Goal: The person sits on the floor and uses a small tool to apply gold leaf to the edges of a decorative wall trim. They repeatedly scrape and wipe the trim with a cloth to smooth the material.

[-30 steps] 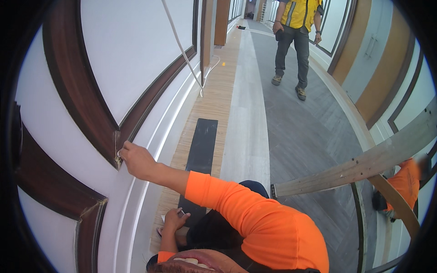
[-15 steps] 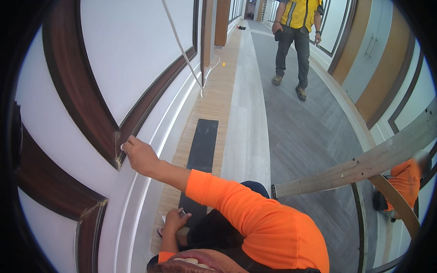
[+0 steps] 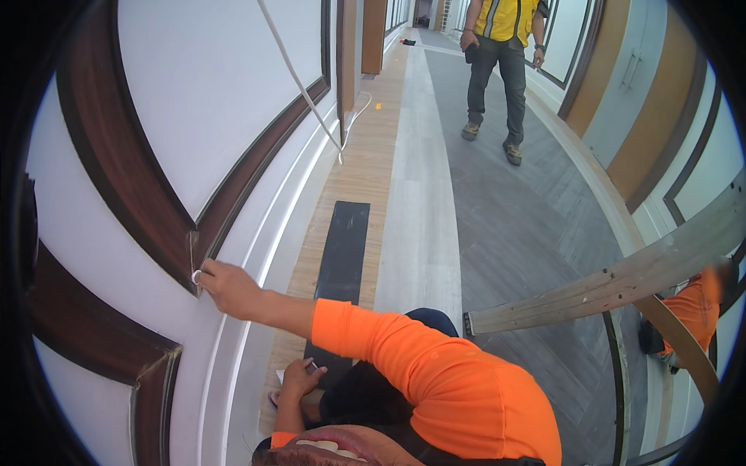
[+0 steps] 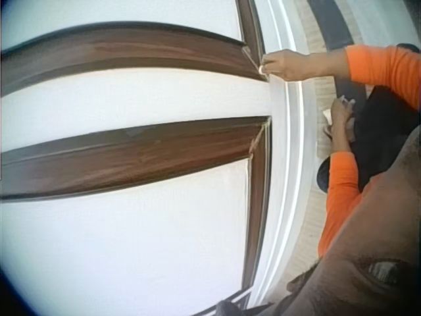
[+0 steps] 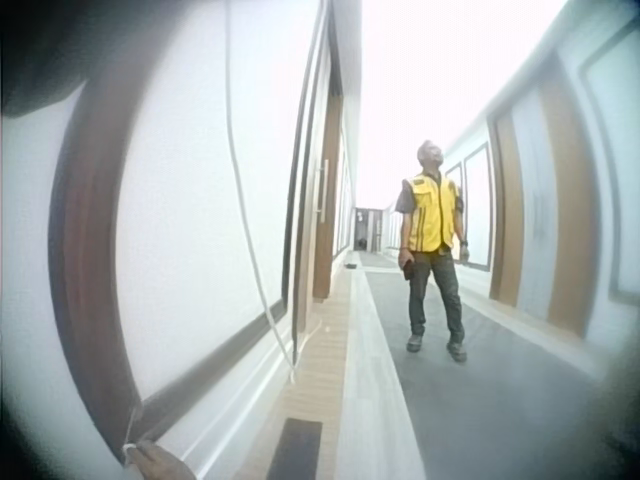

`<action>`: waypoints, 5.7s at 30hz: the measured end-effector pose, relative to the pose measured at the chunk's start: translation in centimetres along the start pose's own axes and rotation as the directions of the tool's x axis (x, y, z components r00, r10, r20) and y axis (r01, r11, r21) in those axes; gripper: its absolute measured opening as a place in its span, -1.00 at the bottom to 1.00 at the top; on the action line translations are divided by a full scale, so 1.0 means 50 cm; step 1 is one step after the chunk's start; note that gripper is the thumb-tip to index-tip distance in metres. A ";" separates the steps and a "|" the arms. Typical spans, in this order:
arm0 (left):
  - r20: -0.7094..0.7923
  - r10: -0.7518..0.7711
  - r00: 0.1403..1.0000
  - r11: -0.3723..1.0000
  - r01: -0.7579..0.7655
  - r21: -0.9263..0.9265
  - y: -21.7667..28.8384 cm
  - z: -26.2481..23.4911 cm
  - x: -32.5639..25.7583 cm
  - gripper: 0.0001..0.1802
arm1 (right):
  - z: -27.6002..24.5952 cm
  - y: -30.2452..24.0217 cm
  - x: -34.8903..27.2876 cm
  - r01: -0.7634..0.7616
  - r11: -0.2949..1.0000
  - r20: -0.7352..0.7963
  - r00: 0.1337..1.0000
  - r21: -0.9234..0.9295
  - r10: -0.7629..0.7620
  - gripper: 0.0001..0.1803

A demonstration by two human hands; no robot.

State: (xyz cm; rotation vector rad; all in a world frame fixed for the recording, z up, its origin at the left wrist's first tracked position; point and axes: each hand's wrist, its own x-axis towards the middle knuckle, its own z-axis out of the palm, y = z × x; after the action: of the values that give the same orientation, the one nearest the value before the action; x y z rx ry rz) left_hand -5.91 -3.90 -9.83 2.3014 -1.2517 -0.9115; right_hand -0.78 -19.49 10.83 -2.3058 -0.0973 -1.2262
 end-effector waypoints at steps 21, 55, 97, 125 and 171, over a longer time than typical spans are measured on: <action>0.011 0.030 0.999 1.000 -0.030 -0.008 -0.014 0.010 -0.002 -0.26 | -0.026 0.019 0.023 -0.087 0.988 -0.011 0.996 -0.131 0.086 -0.79; 0.047 -0.038 0.998 0.999 0.039 -0.013 -0.009 0.019 0.007 -0.29 | -0.005 0.012 0.009 0.025 1.000 0.030 0.999 0.011 -0.025 -0.78; -0.242 0.008 0.970 0.985 -0.050 -0.165 0.025 -0.007 0.015 -0.56 | 0.028 0.084 0.087 -0.026 0.960 -0.563 0.806 0.279 0.185 -0.87; -0.188 0.005 0.982 0.995 -0.023 -0.096 0.025 -0.015 0.008 -0.39 | 0.042 0.082 0.063 0.157 0.961 -0.488 0.873 0.226 -0.028 -0.89; -0.101 0.020 0.995 0.995 -0.029 -0.094 0.022 -0.015 0.009 -0.30 | 0.054 0.079 0.060 0.136 0.959 -0.515 0.857 0.249 0.012 -0.66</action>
State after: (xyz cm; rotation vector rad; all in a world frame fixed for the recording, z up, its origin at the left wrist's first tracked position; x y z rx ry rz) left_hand -5.89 -4.89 -8.82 2.2234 -1.1664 -0.8195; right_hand 4.19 -22.14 10.36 -1.6843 -0.1438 -1.7028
